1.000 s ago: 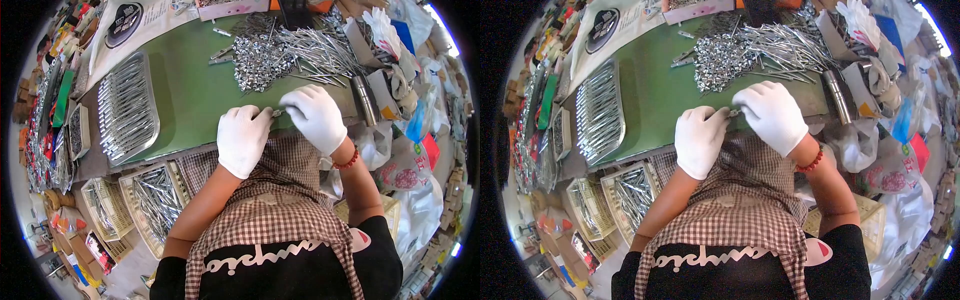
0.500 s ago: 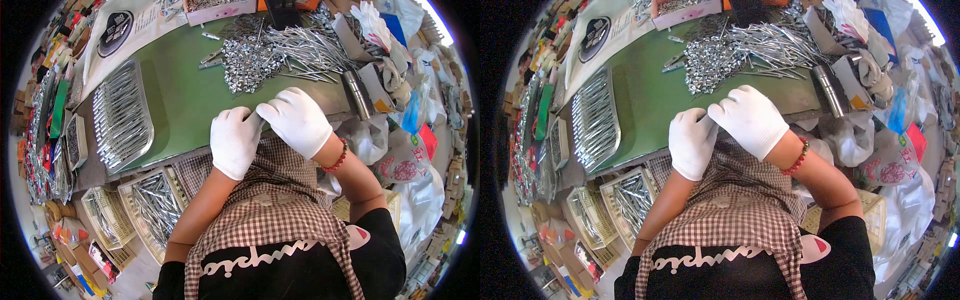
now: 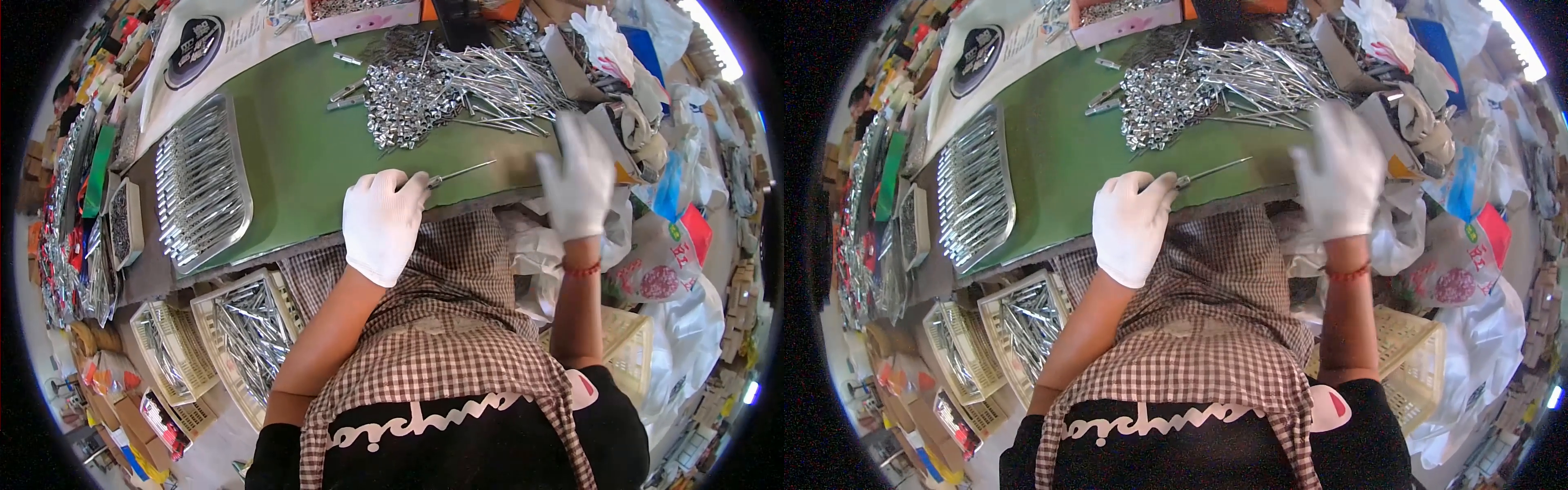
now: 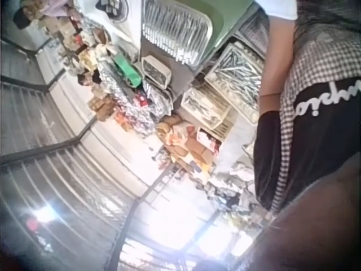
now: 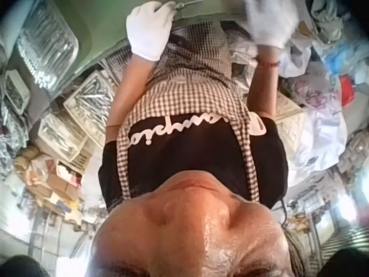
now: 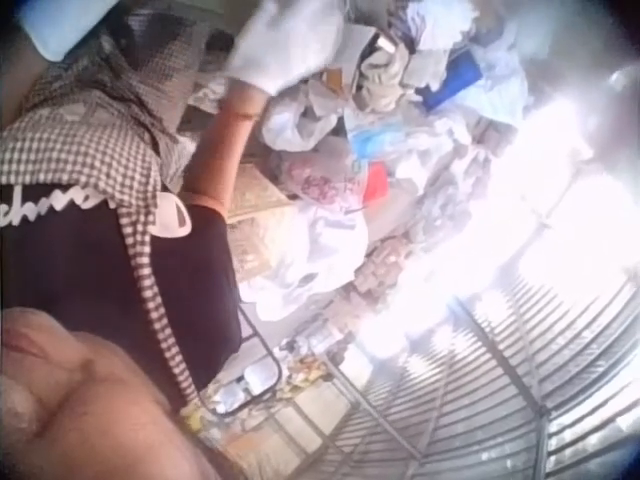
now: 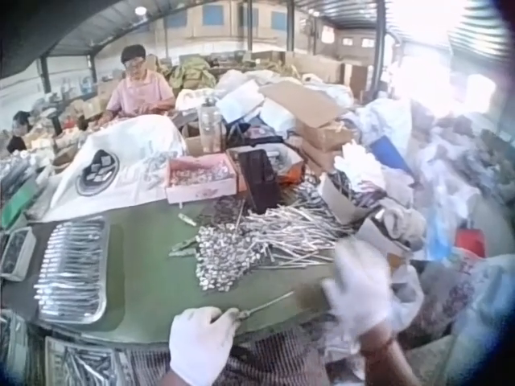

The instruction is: The recorder is assembling small metal hardware handles by inserting a metal rod into a housing and securing it using a small sleeve tool.

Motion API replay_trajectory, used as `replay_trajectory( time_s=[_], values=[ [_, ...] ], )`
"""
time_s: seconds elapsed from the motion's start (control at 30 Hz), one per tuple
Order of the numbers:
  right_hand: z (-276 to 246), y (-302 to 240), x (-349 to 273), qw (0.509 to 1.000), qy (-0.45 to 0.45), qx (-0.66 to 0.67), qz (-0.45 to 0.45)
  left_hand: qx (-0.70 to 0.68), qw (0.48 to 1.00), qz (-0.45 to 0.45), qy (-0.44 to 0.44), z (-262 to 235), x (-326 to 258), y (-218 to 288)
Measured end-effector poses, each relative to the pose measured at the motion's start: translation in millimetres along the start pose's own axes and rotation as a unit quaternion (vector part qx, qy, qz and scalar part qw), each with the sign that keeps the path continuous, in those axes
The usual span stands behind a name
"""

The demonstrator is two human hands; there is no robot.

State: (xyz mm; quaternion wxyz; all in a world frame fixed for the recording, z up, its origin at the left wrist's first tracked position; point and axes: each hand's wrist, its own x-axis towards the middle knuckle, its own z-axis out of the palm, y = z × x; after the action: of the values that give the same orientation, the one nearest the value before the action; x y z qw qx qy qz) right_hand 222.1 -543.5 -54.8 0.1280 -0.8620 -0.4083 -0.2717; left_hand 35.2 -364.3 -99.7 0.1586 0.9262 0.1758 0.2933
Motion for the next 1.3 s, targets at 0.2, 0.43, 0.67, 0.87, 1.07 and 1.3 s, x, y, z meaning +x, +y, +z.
replay_trajectory(
  time_s=[0.2,0.43,0.67,0.87,1.07,1.3],
  values=[
    [12,35,-31,0.987,-0.045,0.105,0.117,-0.008,0.999,0.033,0.021,4,-1,-4],
    [-7,-66,-44,0.966,-0.203,0.158,-0.008,-0.025,1.000,0.004,-0.018,0,-1,-1],
    [-5,-80,-49,0.959,-0.211,0.189,0.031,-0.023,1.000,-0.007,-0.008,-2,2,-1],
    [-13,-87,-46,0.936,-0.196,0.270,0.114,-0.027,1.000,-0.005,-0.011,-3,4,3],
    [-11,-45,-44,0.943,-0.048,0.284,0.167,-0.040,0.999,-0.006,0.000,-2,6,6],
    [13,38,-23,0.992,0.009,-0.080,0.099,-0.005,0.999,0.023,-0.033,-1,20,8]
  ],
)
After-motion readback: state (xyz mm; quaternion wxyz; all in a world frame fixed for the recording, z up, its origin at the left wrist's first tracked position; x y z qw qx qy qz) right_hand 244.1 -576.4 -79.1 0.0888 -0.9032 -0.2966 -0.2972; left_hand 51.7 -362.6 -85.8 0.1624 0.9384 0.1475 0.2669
